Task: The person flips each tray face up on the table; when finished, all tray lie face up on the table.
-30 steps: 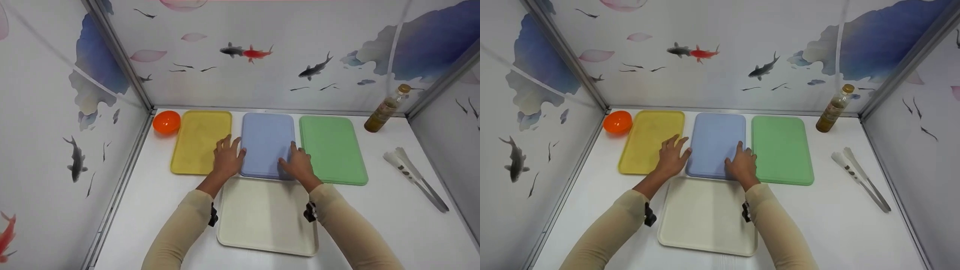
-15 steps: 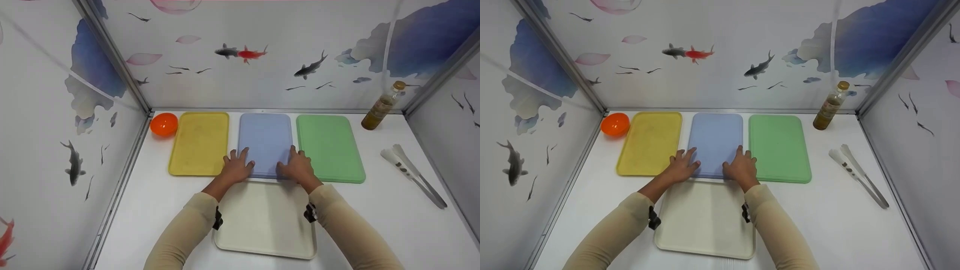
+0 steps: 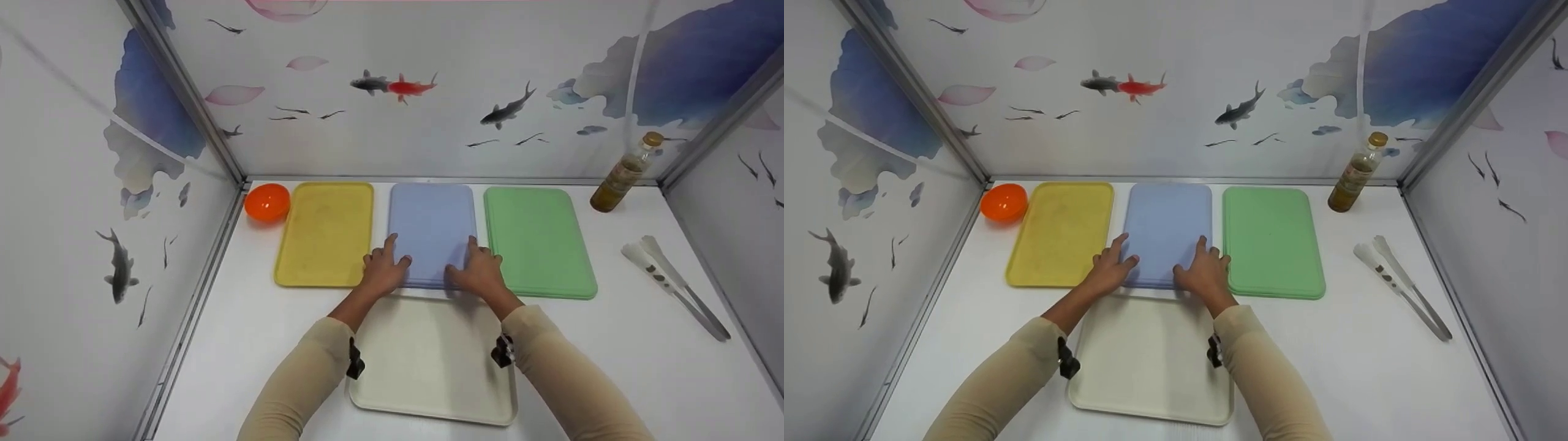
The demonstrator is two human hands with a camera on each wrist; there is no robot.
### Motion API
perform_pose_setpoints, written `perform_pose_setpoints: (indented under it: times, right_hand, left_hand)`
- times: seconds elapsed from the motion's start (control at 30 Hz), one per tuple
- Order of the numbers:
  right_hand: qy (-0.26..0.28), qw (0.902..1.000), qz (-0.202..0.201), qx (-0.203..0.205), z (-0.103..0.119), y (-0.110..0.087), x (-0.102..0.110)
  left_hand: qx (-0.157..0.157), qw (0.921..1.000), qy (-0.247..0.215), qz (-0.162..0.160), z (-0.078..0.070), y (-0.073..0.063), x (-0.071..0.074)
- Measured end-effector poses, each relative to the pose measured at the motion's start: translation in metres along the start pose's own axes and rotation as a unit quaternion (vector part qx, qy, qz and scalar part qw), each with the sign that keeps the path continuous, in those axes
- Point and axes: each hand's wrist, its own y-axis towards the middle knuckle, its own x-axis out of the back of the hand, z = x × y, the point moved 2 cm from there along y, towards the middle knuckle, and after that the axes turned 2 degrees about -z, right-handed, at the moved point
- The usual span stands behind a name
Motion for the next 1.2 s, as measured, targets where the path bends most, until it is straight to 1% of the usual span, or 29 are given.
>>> perform_pose_setpoints:
  times: [0.07, 0.17, 0.27, 0.3, 0.37, 0.43, 0.53, 0.67, 0.8, 0.9, 1.0, 1.03, 1.13, 1.2]
  right_hand:
    - [0.015, 0.9998, -0.014, 0.008, -0.009, 0.008, -0.008]
    - [0.037, 0.999, -0.019, 0.014, -0.012, 0.012, -0.01]
    - [0.047, 0.9983, -0.026, 0.023, -0.012, 0.013, -0.011]
    - [0.059, 0.9977, -0.025, 0.022, -0.01, 0.012, -0.01]
    - [0.08, 0.9959, -0.032, 0.025, -0.015, 0.015, -0.014]
    - [0.09, 0.9949, -0.034, 0.031, -0.018, 0.019, -0.018]
    - [0.094, 0.9941, -0.04, 0.037, -0.021, 0.023, -0.022]
    - [0.098, 0.9942, -0.038, 0.027, -0.019, 0.025, -0.022]
    - [0.102, 0.9942, -0.029, 0.016, -0.002, 0.016, -0.01]
    - [0.111, 0.9937, -0.013, 0.008, 0.013, 0.007, -0.001]
    - [0.129, 0.9916, -0.001, -0.004, 0.017, 0.005, 0.0]
    - [0.134, 0.991, 0.003, -0.006, 0.018, 0.006, -0.001]
    - [0.145, 0.9894, 0.01, -0.007, 0.02, 0.006, -0.005]
    - [0.149, 0.9888, 0.01, 0.005, 0.023, 0.006, -0.007]
  left_hand:
    - [0.005, 0.9997, -0.019, -0.013, 0.001, 0.002, -0.001]
    - [-0.001, 0.9985, -0.037, -0.04, 0.001, 0.002, -0.002]
    - [-0.017, 0.9964, -0.049, -0.067, 0.0, 0.001, -0.001]
    - [-0.024, 0.9954, -0.055, -0.074, -0.001, 0.001, -0.001]
    - [-0.037, 0.9935, -0.065, -0.086, -0.002, 0.001, 0.0]
    - [-0.048, 0.9916, -0.073, -0.096, -0.003, 0.001, 0.001]
    - [-0.065, 0.9887, -0.075, -0.112, -0.007, 0.001, 0.001]
    - [-0.09, 0.9829, -0.085, -0.136, -0.012, -0.001, 0.002]
    - [-0.115, 0.9741, -0.115, -0.157, -0.017, -0.002, 0.003]
    - [-0.135, 0.9648, -0.142, -0.176, -0.02, -0.003, 0.004]
    - [-0.152, 0.9553, -0.157, -0.2, -0.022, -0.004, 0.004]
    - [-0.167, 0.9494, -0.162, -0.211, -0.015, 0.004, 0.0]
    - [-0.186, 0.9412, -0.158, -0.234, -0.018, 0.003, -0.001]
    - [-0.197, 0.9372, -0.151, -0.245, -0.021, 0.002, -0.001]
